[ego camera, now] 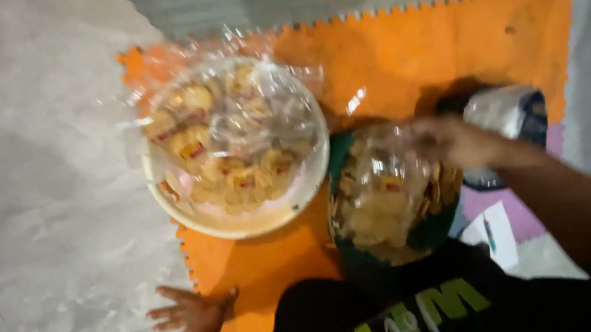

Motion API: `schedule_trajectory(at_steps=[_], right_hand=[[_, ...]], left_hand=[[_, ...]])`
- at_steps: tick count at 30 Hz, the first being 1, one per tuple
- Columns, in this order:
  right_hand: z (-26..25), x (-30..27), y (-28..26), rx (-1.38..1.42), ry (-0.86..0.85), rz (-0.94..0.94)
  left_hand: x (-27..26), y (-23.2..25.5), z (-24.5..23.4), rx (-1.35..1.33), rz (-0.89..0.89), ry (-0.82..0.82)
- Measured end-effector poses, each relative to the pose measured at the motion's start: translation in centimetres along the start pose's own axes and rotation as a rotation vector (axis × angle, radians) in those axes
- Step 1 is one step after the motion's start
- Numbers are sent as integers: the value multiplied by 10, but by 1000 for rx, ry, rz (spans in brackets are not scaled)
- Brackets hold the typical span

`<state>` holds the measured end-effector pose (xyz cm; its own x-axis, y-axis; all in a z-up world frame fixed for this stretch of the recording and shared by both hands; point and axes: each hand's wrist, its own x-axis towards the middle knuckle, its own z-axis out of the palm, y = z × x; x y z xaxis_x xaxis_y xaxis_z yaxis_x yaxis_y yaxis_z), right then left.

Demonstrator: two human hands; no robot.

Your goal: Packing small round cookies into individual plastic bags from a large container while sitting on the floor.

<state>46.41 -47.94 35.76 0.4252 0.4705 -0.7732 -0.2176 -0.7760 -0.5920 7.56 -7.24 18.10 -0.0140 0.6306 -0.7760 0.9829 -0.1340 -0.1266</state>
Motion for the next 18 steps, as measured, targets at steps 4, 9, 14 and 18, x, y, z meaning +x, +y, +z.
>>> schedule_trajectory(at_steps=[4,9,14,18], right_hand=[[37,-5,0,123,8,-63],[53,-36,-71,-123,0,56],[80,-91,-93,-120,69,74],[106,-109,-106,-10,245,79]], left_hand=[[-11,4,-14,-19,15,-61],[-8,-4,-8,-3,27,-82],[0,-4,-9,105,18,-58],[-18,3,-32,-12,20,-92]])
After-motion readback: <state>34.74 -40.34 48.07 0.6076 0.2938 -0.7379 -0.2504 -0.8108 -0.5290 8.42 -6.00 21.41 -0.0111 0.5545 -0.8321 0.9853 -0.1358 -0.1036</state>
